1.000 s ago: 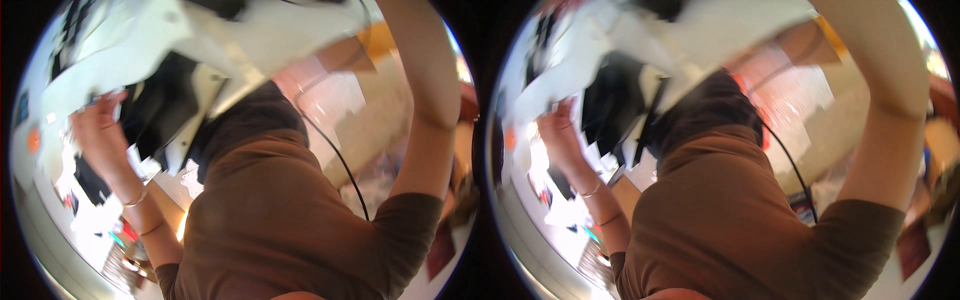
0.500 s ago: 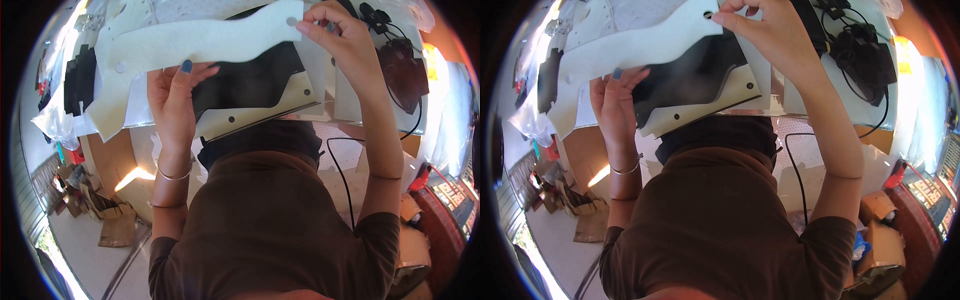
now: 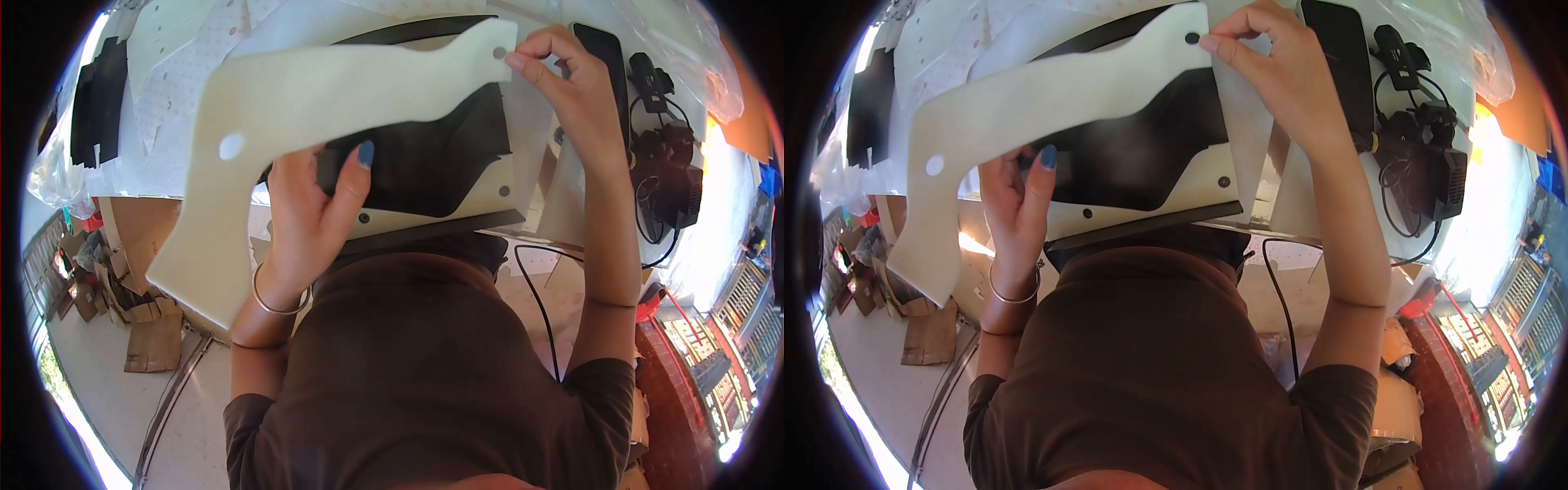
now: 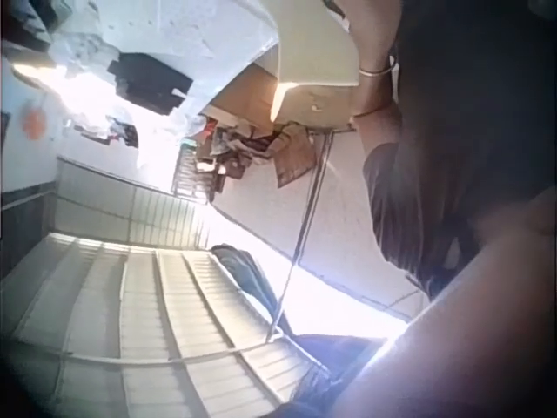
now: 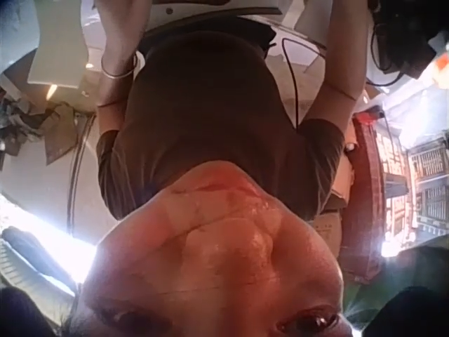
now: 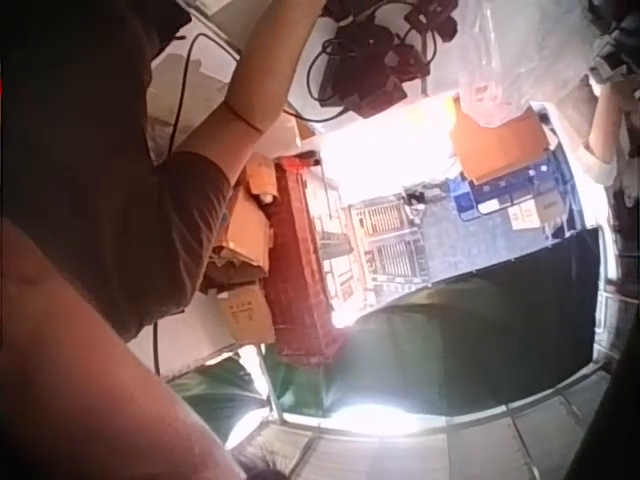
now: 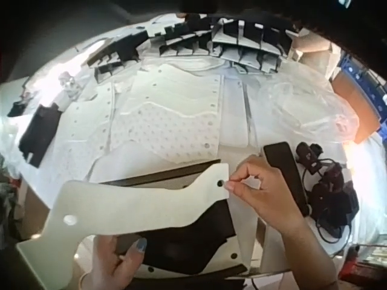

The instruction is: Assembling toy components by peeling adhesive backing from foam liners and sticking them onto plastic parts.

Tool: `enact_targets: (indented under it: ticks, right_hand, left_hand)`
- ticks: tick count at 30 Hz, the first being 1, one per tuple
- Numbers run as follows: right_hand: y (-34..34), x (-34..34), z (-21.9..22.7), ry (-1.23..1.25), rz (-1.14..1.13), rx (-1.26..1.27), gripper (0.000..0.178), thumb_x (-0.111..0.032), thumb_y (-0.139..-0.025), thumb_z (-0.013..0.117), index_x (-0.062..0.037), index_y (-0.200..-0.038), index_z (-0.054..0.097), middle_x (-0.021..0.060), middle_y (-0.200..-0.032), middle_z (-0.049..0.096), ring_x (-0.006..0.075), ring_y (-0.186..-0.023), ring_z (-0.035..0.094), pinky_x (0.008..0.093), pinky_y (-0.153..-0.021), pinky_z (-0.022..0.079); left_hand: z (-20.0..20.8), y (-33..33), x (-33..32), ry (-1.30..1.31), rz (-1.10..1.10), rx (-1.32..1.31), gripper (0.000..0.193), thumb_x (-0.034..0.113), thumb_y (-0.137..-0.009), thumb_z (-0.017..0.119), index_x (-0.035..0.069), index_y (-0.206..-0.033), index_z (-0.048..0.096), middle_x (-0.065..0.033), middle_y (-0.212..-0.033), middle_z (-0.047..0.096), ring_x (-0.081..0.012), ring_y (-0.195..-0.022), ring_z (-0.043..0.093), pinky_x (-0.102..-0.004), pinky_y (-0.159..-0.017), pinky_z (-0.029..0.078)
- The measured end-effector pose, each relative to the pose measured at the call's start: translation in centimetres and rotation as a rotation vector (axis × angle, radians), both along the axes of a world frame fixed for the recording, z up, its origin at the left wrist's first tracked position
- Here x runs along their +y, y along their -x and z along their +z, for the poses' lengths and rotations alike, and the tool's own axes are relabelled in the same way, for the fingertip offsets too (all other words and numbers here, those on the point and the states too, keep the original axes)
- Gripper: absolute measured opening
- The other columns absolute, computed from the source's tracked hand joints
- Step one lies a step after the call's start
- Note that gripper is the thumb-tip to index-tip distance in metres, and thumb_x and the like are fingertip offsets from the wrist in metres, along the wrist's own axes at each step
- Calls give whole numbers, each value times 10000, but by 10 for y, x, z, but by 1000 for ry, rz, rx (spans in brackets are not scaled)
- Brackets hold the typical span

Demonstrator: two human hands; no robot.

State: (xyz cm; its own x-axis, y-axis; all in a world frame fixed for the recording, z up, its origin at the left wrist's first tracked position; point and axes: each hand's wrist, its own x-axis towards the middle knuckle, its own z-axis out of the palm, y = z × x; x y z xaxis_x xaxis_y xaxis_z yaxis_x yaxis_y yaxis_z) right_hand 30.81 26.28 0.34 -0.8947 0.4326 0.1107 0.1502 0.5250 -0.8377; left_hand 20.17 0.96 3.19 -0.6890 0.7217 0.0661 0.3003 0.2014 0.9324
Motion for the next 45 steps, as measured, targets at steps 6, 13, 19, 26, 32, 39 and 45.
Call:
enact_targets:
  ticks: [6,13,19,26,32,39,45]
  right_hand:
    - [-3,-4,-19,87,-44,-8,130,-126,-798,688,-15,-839,635,49,-824,590,167,-815,546,284,-777,424]
    - [-4,-6,-15,189,-74,58,54,-85,-859,621,-35,-866,603,-6,-867,574,86,-845,506,228,-802,390]
    - [-3,-6,22,-197,50,62,185,20,-758,625,-48,-929,643,33,-955,608,175,-950,552,315,-821,428]
    - [46,-23,69,-867,461,117,330,38,-634,663,-83,-940,654,28,-995,597,244,-984,550,356,-811,424]
    - [110,-45,60,-1135,954,120,124,-178,-827,626,-161,-950,627,-57,-1370,396,180,-1355,265,504,-1127,170]
    - [127,-47,65,-1393,1351,77,157,-233,-877,545,-219,-972,669,-93,-1483,326,167,-1435,120,519,-1164,18]
    - [81,-75,94,-1214,894,198,67,-104,-607,624,-81,-652,580,-1,-797,542,172,-939,554,355,-858,403]
  left_hand:
    - [-10,-5,1,152,-41,138,277,81,-853,619,-39,-1097,566,-162,-961,622,-322,-832,585,-329,-783,458]
    - [-23,-4,-24,44,-37,80,396,96,-866,597,-53,-1212,476,-168,-1172,550,-248,-1026,555,-338,-923,416]
    - [-15,36,-39,-657,440,-90,416,200,-956,336,-76,-1247,449,-235,-1250,514,-334,-1184,499,-451,-1054,358]
    - [29,77,-79,-674,570,130,420,268,-940,347,-31,-1164,540,-201,-1204,573,-331,-1145,520,-447,-1006,354]
    - [28,67,-96,-688,558,224,355,216,-908,397,64,-1197,536,-154,-1205,568,-289,-1143,522,-413,-927,421]
    - [28,61,-114,-645,650,333,342,203,-905,409,75,-1194,541,-125,-1209,569,-246,-1135,529,-395,-939,420]
    - [45,64,-153,-771,541,225,372,196,-911,396,26,-1204,549,-149,-1251,558,-285,-1183,498,-454,-1021,350]
